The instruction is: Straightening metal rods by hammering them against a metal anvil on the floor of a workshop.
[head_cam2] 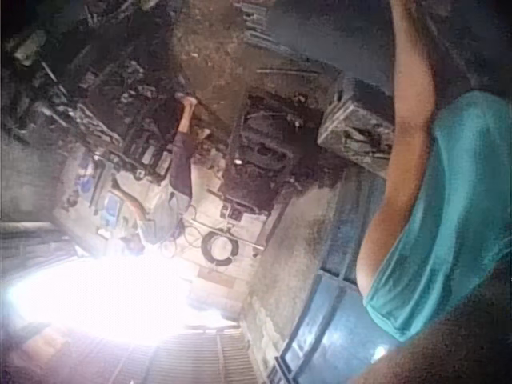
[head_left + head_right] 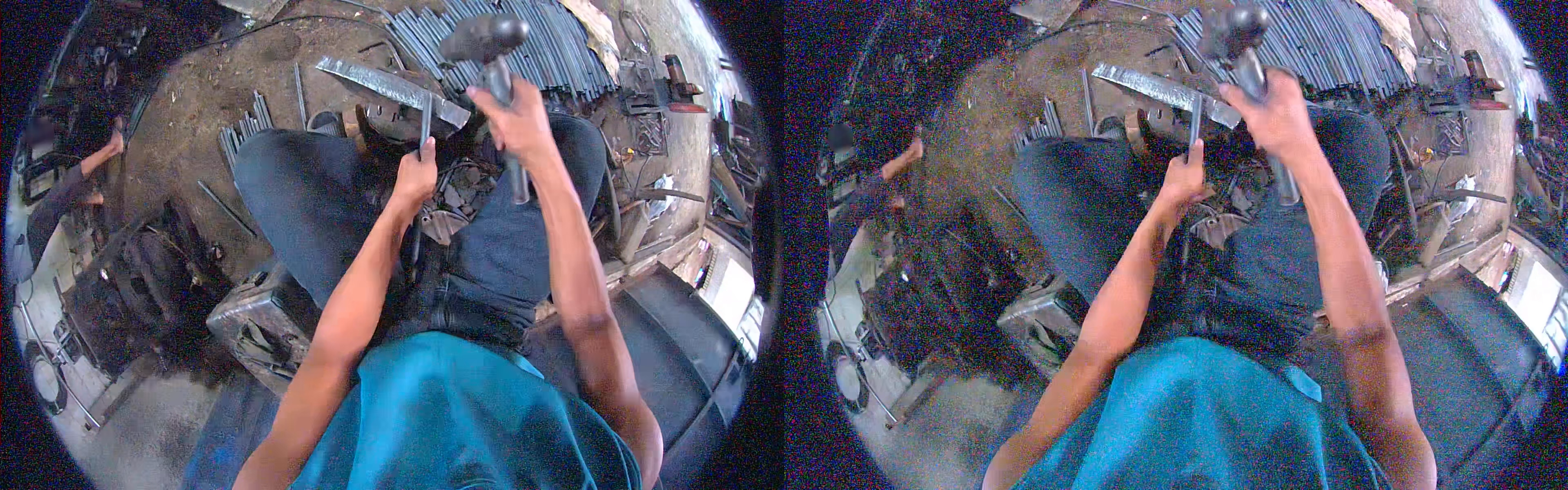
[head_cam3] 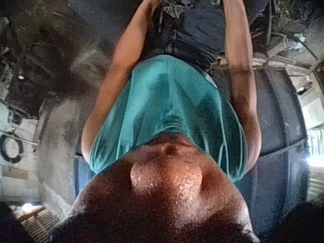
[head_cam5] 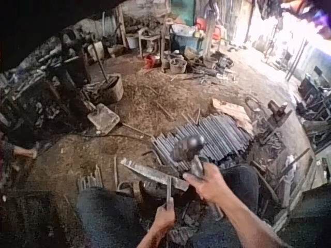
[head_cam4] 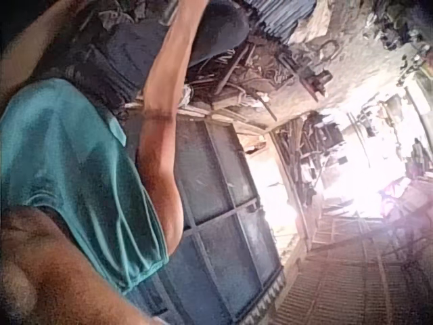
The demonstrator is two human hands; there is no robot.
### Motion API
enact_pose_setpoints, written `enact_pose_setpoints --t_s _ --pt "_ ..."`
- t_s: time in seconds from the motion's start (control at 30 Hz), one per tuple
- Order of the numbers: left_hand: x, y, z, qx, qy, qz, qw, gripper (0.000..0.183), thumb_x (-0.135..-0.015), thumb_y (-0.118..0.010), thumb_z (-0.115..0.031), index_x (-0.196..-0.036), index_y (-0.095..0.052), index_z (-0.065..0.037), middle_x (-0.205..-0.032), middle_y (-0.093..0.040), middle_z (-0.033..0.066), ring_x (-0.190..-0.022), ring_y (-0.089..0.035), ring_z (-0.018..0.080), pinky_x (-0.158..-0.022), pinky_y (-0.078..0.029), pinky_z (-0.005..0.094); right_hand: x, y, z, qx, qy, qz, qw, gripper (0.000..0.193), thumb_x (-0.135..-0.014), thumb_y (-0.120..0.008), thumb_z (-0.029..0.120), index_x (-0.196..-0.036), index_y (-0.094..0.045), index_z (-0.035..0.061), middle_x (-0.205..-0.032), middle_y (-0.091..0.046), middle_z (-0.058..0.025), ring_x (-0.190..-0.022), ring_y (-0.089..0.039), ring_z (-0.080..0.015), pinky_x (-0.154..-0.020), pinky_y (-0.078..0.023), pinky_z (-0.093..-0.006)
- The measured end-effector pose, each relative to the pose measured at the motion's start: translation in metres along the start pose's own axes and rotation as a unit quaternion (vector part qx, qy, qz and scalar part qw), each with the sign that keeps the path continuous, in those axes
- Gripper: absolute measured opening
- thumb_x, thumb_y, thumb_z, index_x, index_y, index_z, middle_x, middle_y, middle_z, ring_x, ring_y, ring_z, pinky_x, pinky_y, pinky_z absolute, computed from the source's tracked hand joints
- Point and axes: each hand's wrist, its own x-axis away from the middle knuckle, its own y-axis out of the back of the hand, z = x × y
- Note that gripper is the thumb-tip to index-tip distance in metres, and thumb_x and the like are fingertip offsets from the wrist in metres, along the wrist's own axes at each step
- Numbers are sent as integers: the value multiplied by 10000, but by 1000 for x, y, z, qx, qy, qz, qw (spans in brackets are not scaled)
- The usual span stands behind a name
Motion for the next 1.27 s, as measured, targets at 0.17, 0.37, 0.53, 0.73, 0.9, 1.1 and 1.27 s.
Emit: enact_pose_setpoints --t_s 0.17,0.37,0.53,0.73,0.9,1.1,1.27 --pt "12 -1 -12 -12 -26 -21 999 639 -912 -391 -480 -785 -605 108 -797 -574 343 -874 -554 489 -764 -434 499 4 12 105 -109 112 -109 982 223 -809 -688 217 -767 -549 47 -481 -446 29 -354 -373 -62 -350 -296 -222" --pt "8 -7 -12 -60 -65 -3 996 644 -900 -412 -509 -864 -596 107 -820 -583 344 -893 -560 491 -775 -441 496 -15 -44 -36 180 254 -148 939 300 -790 -664 247 -821 -602 -45 -664 -629 -176 -606 -627 -276 -572 -481 -384" --pt "19 -3 -8 -53 -11 -5 999 671 -896 -391 -531 -858 -599 105 -846 -575 361 -889 -559 496 -803 -443 509 -25 -49 -7 272 25 53 961 365 -684 -633 279 -786 -614 -71 -773 -590 -307 -807 -597 -443 -733 -475 -461" --pt "25 8 -16 -7 19 -12 1000 600 -894 -418 -482 -804 -630 71 -838 -579 343 -893 -560 481 -798 -437 509 -15 -10 74 196 226 -82 951 204 -762 -668 190 -775 -611 -6 -656 -622 -104 -517 -554 -206 -497 -438 -335" --pt "23 7 -13 -4 5 -2 1000 629 -893 -427 -511 -816 -612 85 -789 -588 332 -861 -576 484 -762 -450 496 2 -37 5 251 369 -242 862 152 -756 -658 121 -811 -630 -18 -728 -651 -137 -693 -638 -304 -656 -483 -403" --pt "23 7 -13 16 8 -7 1000 663 -882 -438 -534 -738 -607 91 -743 -575 342 -816 -581 486 -716 -456 491 -34 -34 -8 309 -27 -27 950 282 -680 -659 196 -802 -593 -49 -731 -606 -262 -723 -615 -403 -660 -466 -446" --pt "23 -3 -8 20 2 -36 999 694 -875 -434 -552 -708 -599 101 -681 -571 328 -776 -596 476 -684 -455 492 -16 2 68 165 89 -134 973 299 -696 -728 274 -782 -614 12 -657 -628 -130 -561 -571 -262 -595 -466 -377"
